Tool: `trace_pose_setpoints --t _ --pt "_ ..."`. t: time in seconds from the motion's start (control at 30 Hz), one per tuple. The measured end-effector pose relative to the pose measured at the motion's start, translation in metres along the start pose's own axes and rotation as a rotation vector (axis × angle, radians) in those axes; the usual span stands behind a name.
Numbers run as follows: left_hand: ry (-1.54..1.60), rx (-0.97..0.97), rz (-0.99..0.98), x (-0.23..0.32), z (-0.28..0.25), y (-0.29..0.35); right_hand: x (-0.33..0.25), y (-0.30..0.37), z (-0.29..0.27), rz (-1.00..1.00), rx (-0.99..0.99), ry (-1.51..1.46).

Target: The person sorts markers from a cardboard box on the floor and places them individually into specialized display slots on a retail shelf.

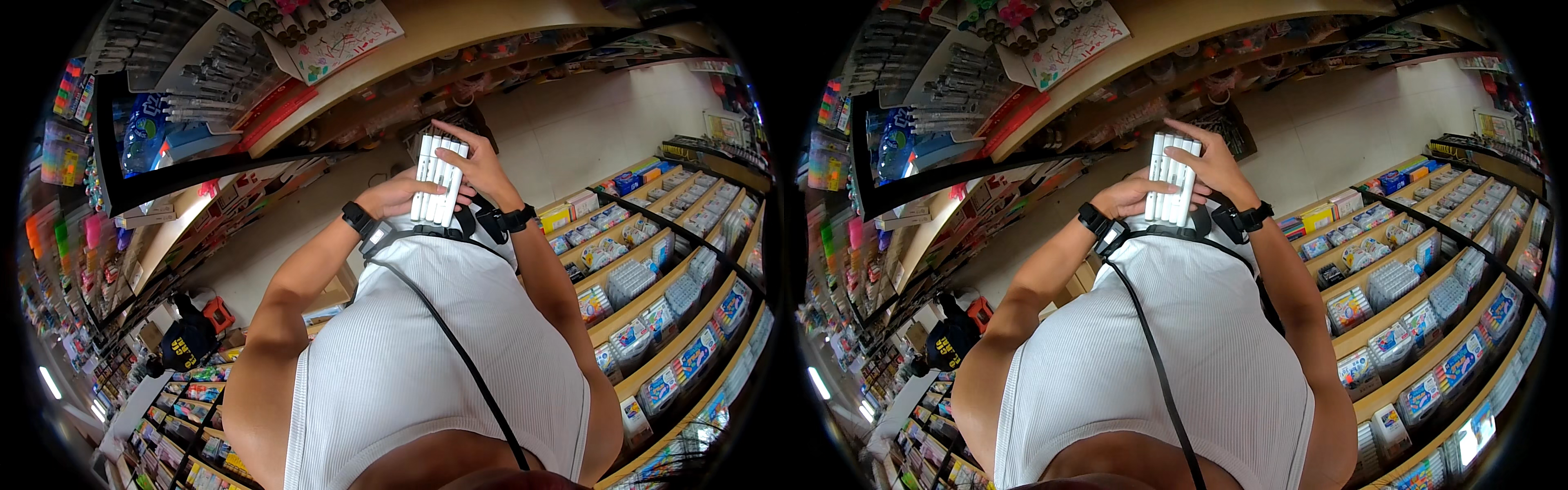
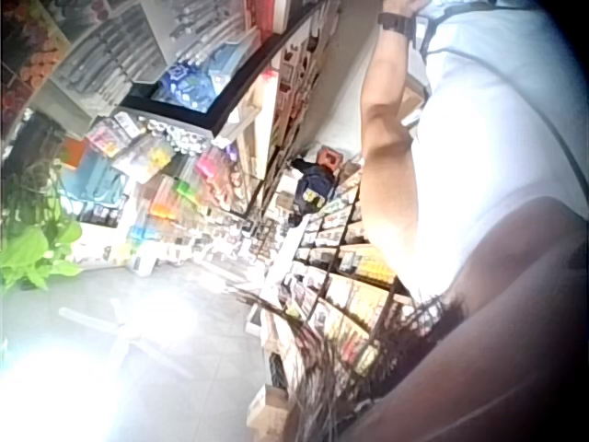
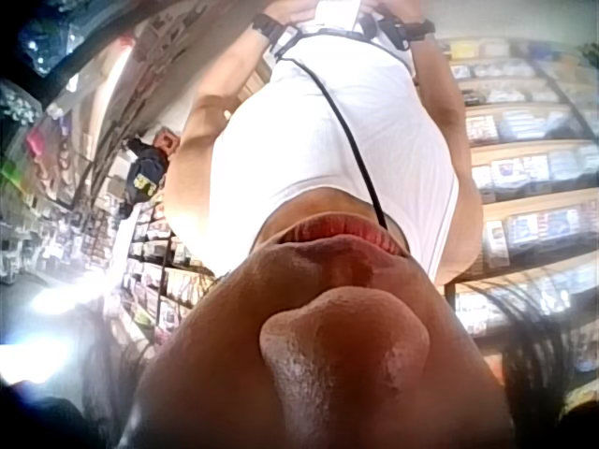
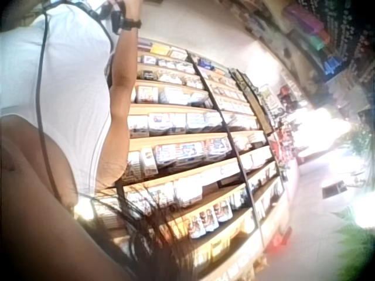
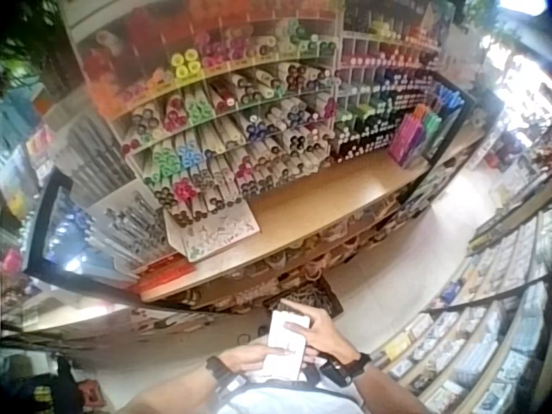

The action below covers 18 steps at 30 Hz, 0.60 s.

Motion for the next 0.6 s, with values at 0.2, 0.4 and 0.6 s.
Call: trace_pose_setpoints --t 0.2,0.4,0.6 --pt "-0.023 -0.007 0.005 0.002 0.0 -0.001 0.002 -0.001 -0.003 0.007 0.019 -0.006" --pt "-0.019 -0.016 0.029 0.006 -0.002 -0.003 0.011 -0.006 -0.016 -0.005 0.043 -0.114" --pt "-0.028 0.007 0.115 0.022 -0.005 -0.003 0.02 -0.007 -0.038 0.066 0.111 -0.249"
Point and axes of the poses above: each hand's wrist, its own y-axis away from the middle knuckle, its own z-axis out of the palm, x = y × z, the point moved 2 cm from there along -y, towards the middle knuckle, and after that the axes turned 5 degrees about z, right-handed, at the moved point
